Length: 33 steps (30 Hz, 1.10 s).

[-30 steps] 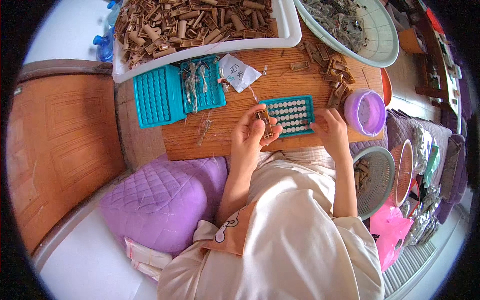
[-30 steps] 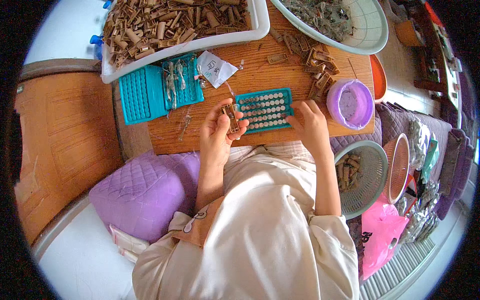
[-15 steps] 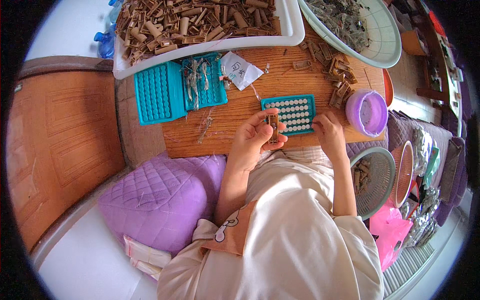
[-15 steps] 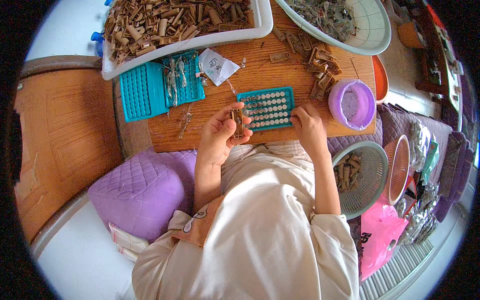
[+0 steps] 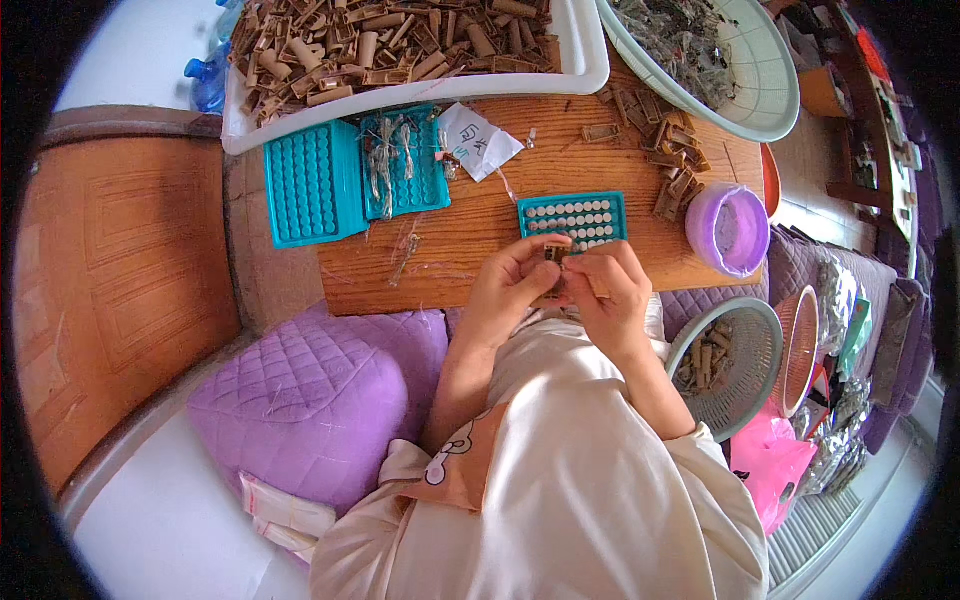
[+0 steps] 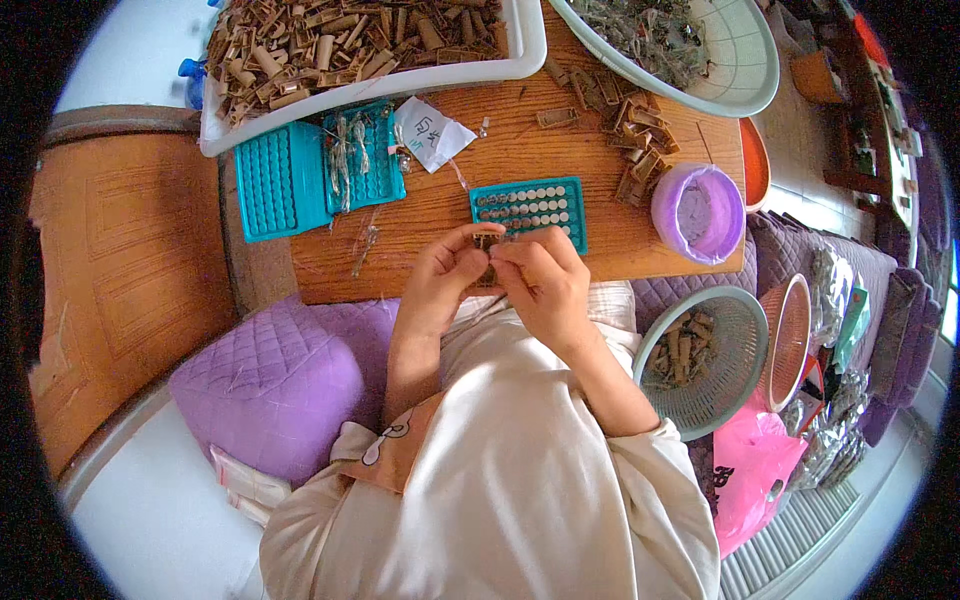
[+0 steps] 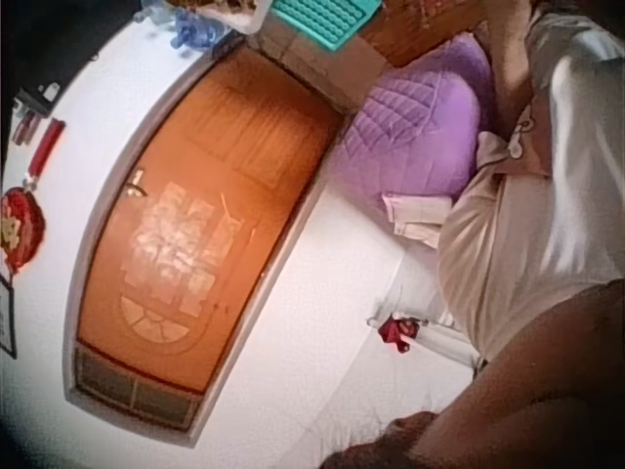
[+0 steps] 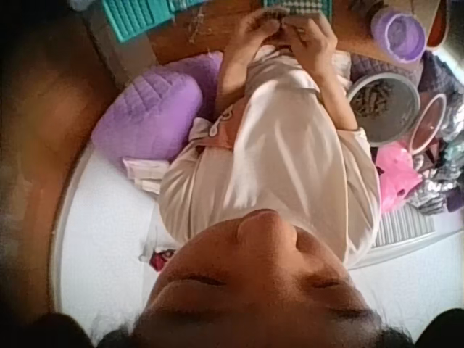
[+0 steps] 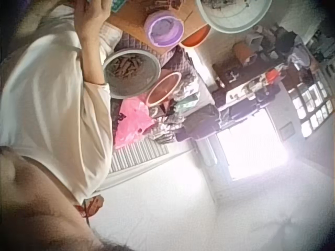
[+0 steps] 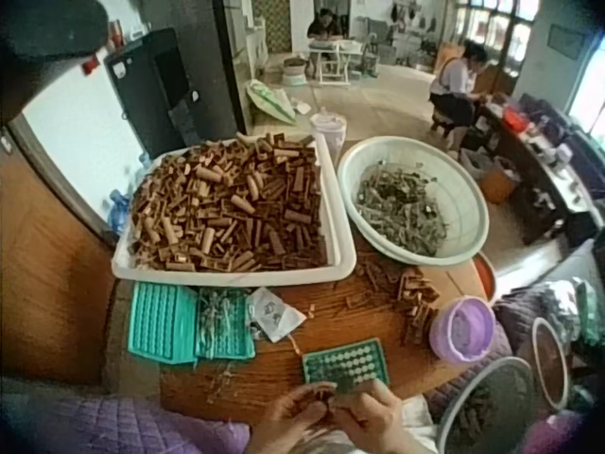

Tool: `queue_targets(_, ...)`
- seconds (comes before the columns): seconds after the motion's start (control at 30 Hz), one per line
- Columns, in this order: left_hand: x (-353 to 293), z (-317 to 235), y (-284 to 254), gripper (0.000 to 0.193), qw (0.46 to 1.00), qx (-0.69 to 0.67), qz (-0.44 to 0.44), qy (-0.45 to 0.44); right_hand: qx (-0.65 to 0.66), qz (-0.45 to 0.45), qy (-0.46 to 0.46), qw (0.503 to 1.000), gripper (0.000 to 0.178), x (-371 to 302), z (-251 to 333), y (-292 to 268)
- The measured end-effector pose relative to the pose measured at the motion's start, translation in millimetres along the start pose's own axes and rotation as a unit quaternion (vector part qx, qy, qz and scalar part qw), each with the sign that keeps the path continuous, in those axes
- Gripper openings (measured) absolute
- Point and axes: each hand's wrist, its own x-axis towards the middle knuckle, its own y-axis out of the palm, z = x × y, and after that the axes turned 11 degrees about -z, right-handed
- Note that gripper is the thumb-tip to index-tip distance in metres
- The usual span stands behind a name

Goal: The person assembles small plastic parts by hand, placing white inserts and springs into plastic housings.

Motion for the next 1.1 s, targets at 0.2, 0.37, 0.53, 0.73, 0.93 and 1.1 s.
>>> queue_targets(0.2, -1, 0, 3, 0.031, 0.998, 0.041, 0.037, 0.016, -0.008, 0.006, -0.007, 1.0, 0.02, -1, -1, -2)
queue_targets(0.37, 3, -1, 2, 0.024, 0.998, 0.058, -0.014, 0.015, 0.006, 0.055, 0.017, 0.998, 0.022, 11, -17, -9)
queue_targets(0.53, 2, -4, -4, 0.023, 0.996, 0.08, -0.02, 0.02, -0.15, -0.034, 0.089, 0.984, 0.016, 26, -78, -6)
queue_targets(0.73, 1, -6, -6, 0.023, 0.996, 0.085, -0.011, 0.032, -0.265, 0.059, 0.0, 0.962, 0.01, 29, -85, -5)
queue_targets(0.93, -3, -10, -1, 0.026, 0.997, 0.067, -0.005, 0.027, -0.163, -0.021, 0.043, 0.985, 0.01, 32, -71, -8)
queue_targets(1.1, -12, -15, 7, 0.035, 0.998, 0.058, -0.018, 0.035, -0.021, -0.04, -0.081, 0.996, 0.016, 23, 1, -3)
